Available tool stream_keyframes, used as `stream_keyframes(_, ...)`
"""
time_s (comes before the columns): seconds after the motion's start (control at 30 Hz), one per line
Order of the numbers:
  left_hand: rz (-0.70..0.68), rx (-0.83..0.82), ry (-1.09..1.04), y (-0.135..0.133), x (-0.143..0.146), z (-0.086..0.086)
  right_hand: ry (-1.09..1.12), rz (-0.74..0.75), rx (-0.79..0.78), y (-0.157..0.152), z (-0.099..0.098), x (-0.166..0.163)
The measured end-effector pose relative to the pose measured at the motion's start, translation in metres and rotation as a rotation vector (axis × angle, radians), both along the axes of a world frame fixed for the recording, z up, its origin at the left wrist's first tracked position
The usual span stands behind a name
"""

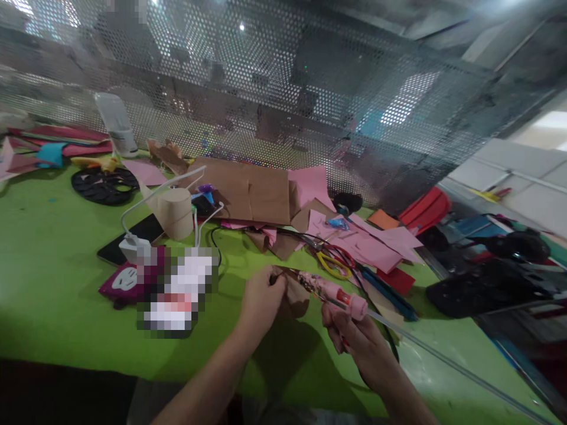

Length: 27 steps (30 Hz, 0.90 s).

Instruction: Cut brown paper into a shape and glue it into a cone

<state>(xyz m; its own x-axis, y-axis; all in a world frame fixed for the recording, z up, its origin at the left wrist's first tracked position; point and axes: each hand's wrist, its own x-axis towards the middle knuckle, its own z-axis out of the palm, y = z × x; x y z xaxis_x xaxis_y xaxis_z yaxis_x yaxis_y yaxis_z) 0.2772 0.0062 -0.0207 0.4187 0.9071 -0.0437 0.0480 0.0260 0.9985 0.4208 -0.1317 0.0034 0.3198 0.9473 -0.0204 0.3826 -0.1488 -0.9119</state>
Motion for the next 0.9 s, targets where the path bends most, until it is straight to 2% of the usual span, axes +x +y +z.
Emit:
stream_keyframes(0.3, -0.029, 0.017, -0.014, 0.0, 0.0, 0.0, 0.027, -0.039, -0.007, 0.0, -0.004, 0.0)
stream_keyframes(0.53, 0.022, 0.002, 0.037, 0.001, 0.002, -0.002, 0.086, -0.005, -0.009, -0.002, 0.006, -0.006)
stream_keyframes(0.7, 0.026, -0.006, 0.029, 0.001, 0.002, -0.004, 0.13, -0.057, -0.011, -0.003, 0.013, -0.011)
stream_keyframes(0.9, 0.007, -0.017, 0.0, 0.002, 0.005, -0.01, 0.102, -0.05, 0.013, -0.001, 0.006, -0.007)
